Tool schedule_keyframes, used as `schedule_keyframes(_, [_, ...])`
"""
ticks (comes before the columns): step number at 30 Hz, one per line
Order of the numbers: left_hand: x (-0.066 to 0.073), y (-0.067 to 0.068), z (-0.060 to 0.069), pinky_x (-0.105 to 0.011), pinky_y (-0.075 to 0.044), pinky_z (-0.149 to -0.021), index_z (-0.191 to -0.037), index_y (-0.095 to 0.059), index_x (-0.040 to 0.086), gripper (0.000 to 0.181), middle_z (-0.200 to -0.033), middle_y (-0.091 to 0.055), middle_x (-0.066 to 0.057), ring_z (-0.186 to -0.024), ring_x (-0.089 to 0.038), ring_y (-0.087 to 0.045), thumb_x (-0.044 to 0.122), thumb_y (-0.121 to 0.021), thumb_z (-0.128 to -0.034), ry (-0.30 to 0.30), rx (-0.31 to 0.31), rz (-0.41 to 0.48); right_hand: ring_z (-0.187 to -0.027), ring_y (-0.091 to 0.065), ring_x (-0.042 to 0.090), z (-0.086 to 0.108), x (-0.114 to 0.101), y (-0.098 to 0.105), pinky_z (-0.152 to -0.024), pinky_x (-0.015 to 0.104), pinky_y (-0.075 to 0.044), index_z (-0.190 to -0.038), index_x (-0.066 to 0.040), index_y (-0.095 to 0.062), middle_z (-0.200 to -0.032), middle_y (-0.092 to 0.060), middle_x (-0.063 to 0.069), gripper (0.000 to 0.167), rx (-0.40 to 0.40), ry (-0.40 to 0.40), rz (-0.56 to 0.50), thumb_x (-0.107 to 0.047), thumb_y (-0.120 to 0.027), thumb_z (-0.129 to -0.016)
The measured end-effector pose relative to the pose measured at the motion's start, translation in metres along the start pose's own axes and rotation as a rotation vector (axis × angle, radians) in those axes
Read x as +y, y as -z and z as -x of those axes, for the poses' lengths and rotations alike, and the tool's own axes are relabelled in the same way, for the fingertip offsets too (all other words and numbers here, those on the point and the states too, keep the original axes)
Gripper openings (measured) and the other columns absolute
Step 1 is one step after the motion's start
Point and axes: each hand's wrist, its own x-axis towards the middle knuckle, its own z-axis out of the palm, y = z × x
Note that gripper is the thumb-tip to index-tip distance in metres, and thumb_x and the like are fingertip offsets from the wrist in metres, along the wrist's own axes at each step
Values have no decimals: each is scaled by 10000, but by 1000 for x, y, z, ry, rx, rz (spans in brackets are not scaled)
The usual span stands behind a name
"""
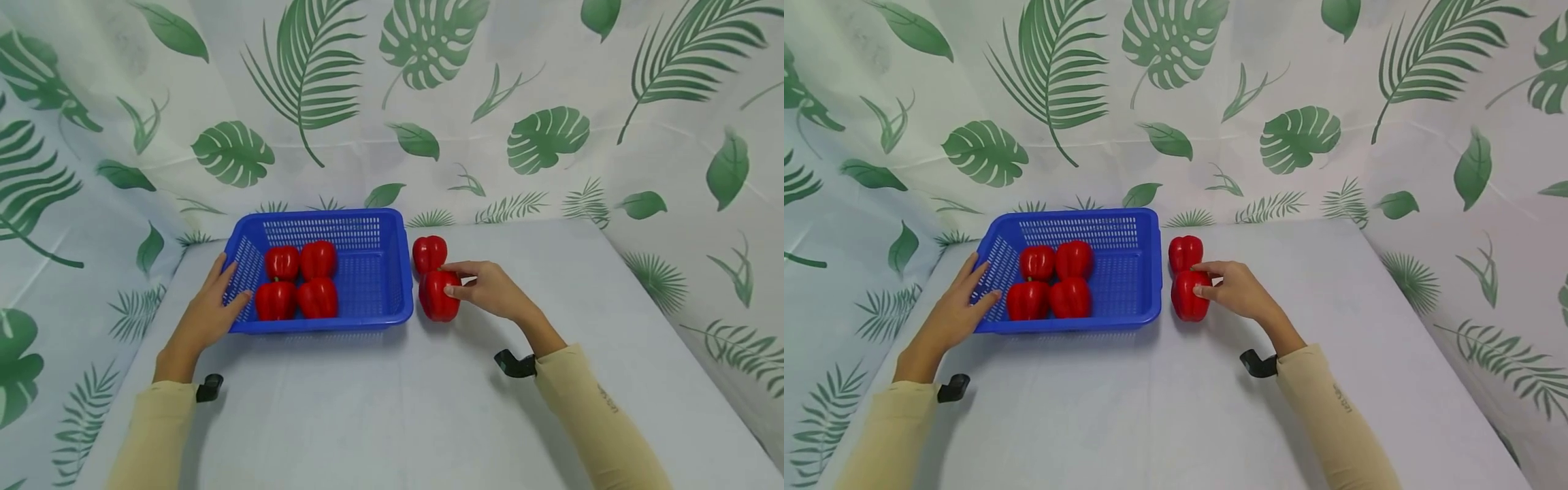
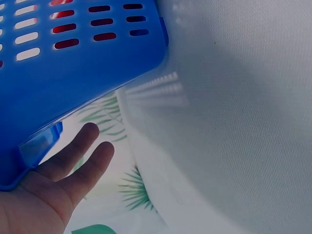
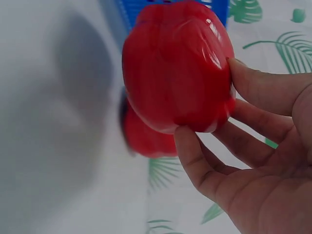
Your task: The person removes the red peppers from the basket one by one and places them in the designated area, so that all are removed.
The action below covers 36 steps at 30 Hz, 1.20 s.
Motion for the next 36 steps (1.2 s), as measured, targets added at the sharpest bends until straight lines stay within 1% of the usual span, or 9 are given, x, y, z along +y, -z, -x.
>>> schedule_keyframes(4, [0, -3, 1, -828, -189, -1141, -1709, -94, 13, 820, -1782, 109, -172, -1578, -565, -63, 420, -478, -1108, 2, 4, 10, -1217, -640, 396, -2, 9, -7, -939, 472, -625, -1476, 15, -624, -1340, -688, 198, 497, -13, 2, 20, -123, -730, -1010])
schedule_keyframes(7, [0, -4, 2, -822, -184, -1149, -1709, -103, 12, 818, -1784, 99, -170, -1581, -559, -65, 413, -485, -1108, -6, 10, 15, -1204, -644, 390, -3, 14, -12, -930, 475, -627, -1470, 15, -629, -1336, -689, 196, 493, -1, 2, 39, -118, -734, -1007])
schedule_keyframes(14, [1, -3, 2, -822, -183, -1148, -1709, -110, 14, 819, -1785, 94, -168, -1581, -559, -68, 419, -484, -1104, -7, 17, 15, -1201, -632, 391, -5, 19, -21, -921, 480, -629, -1468, 14, -626, -1347, -669, 201, 514, 34, 3, 55, -133, -751, -993])
schedule_keyframes(19, [0, -3, 2, -819, -184, -1151, -1709, -113, 14, 812, -1786, 91, -166, -1583, -555, -69, 403, -488, -1104, -10, 20, 12, -1131, -670, 384, -5, 19, -24, -879, 461, -640, -1494, -4, -607, -1378, -650, 211, 547, 26, -10, 57, -156, -751, -988])
schedule_keyframes(21, [-1, -3, 2, -821, -185, -1149, -1709, -112, 14, 809, -1786, 94, -164, -1583, -556, -68, 403, -484, -1105, -11, 22, 11, -1130, -667, 387, -5, 19, -25, -867, 457, -641, -1508, -17, -597, -1401, -636, 213, 568, 17, -11, 58, -164, -756, -983])
schedule_keyframes(24, [-1, -2, 2, -820, -189, -1149, -1710, -113, 17, 807, -1787, 96, -159, -1583, -555, -73, 405, -482, -1106, -12, 25, 9, -1176, -641, 400, -5, 18, -27, -871, 459, -639, -1518, -24, -588, -1441, -613, 221, 584, 9, 9, 65, -172, -759, -980])
schedule_keyframes(29, [0, 0, 3, -823, -196, -1147, -1709, -114, 13, 806, -1786, 90, -166, -1580, -558, -82, 408, -477, -1107, -20, 25, 12, -1255, -600, 410, -4, 19, -30, -905, 489, -628, -1511, -20, -593, -1481, -596, 226, 576, 21, 41, 77, -167, -761, -979])
schedule_keyframes(34, [-1, 1, 2, -826, -203, -1141, -1707, -100, 7, 806, -1781, 107, -175, -1581, -557, -71, 409, -465, -1111, -15, 12, 8, -1295, -585, 429, -4, 18, -30, -940, 533, -616, -1521, -19, -578, -1515, -572, 230, 574, 40, 39, 85, -211, -735, -1003])
schedule_keyframes(36, [-1, 0, 2, -823, -205, -1143, -1705, -101, 3, 805, -1781, 106, -178, -1582, -555, -70, 402, -469, -1111, -14, 10, 7, -1330, -567, 440, -5, 16, -29, -977, 558, -597, -1544, -26, -555, -1550, -545, 225, 583, 58, 30, 87, -237, -705, -1022])
